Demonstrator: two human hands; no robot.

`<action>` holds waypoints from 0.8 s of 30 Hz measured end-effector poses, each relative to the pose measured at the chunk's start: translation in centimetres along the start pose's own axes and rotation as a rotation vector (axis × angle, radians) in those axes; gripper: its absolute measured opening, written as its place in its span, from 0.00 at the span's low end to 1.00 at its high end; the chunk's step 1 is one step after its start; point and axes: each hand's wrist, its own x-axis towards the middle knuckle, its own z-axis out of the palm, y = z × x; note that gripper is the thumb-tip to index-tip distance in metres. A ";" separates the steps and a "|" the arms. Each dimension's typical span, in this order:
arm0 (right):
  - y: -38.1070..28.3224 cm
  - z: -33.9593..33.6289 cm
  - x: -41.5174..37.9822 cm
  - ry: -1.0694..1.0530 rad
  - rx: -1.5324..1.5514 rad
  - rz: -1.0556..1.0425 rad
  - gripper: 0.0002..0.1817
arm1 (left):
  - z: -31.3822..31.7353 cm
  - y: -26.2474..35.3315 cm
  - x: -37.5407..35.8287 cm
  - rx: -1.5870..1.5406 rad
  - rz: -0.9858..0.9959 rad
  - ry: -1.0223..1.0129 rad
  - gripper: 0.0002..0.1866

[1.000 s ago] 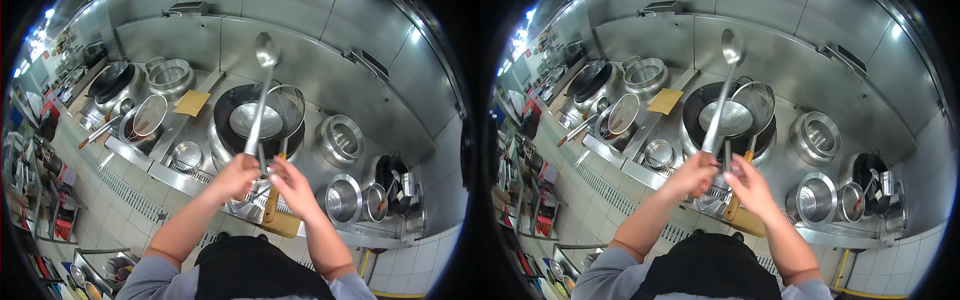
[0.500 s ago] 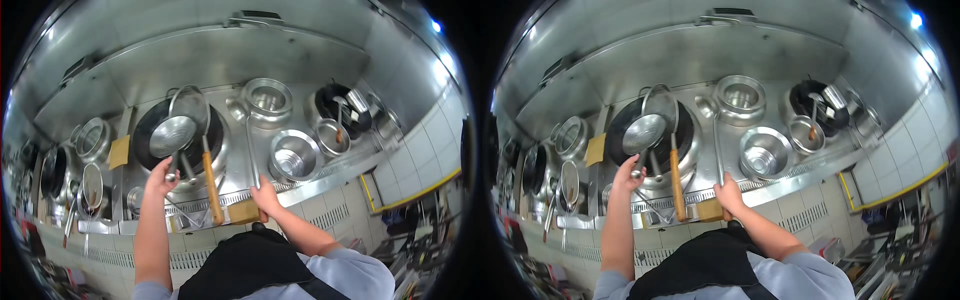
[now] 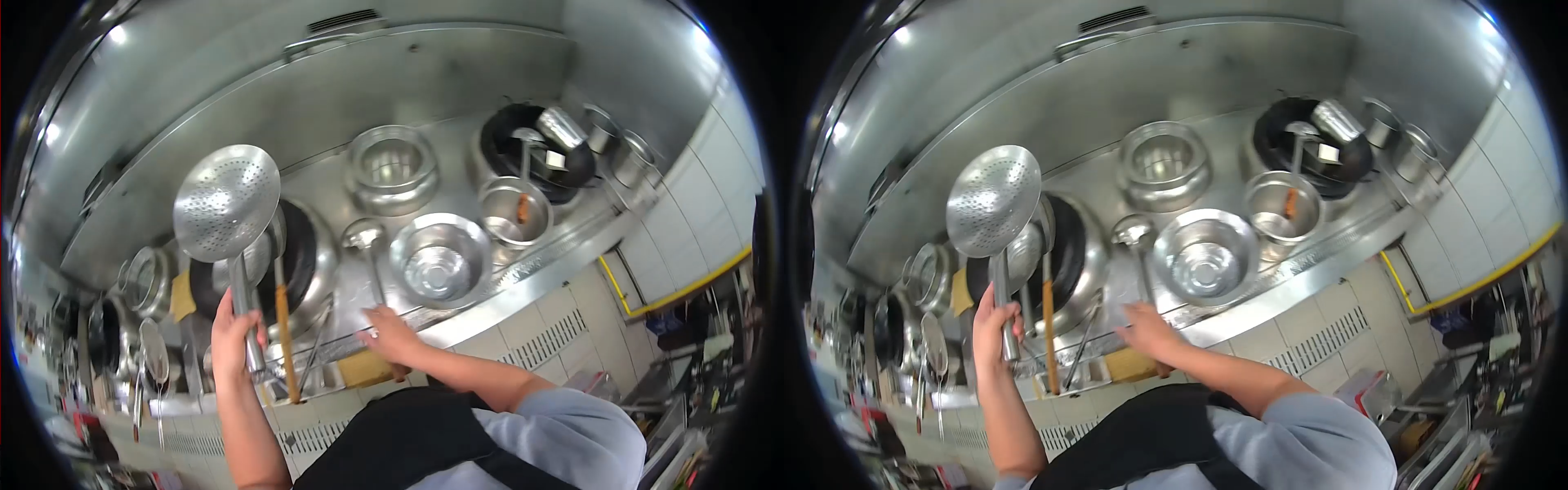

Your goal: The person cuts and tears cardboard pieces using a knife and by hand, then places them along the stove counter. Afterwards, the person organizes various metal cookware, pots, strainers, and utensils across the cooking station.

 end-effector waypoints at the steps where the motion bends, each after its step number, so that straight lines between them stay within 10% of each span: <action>1: -2.5 -2.2 0.8 0.017 0.147 -0.086 0.34 | 2.0 -1.2 -0.1 0.009 0.042 -0.002 0.39; 5: -8.1 -11.8 3.9 -0.175 1.041 0.067 0.28 | 13.0 -5.5 -0.3 0.299 0.243 -0.184 0.44; 8: -4.9 -17.7 3.8 0.096 1.431 0.157 0.15 | 16.8 -0.3 -2.7 0.779 0.096 -0.486 0.46; 11: 0.4 -27.9 1.6 0.661 1.043 0.401 0.12 | 15.4 -0.7 -3.5 0.761 0.315 -0.735 0.41; 16: 17.2 -40.4 1.1 1.262 0.354 0.434 0.16 | 10.3 -6.4 -4.2 0.760 -0.053 -0.466 0.29; 24: 40.4 -51.9 3.9 1.249 0.328 0.744 0.24 | 9.2 -6.0 -7.2 0.874 -0.100 -0.376 0.25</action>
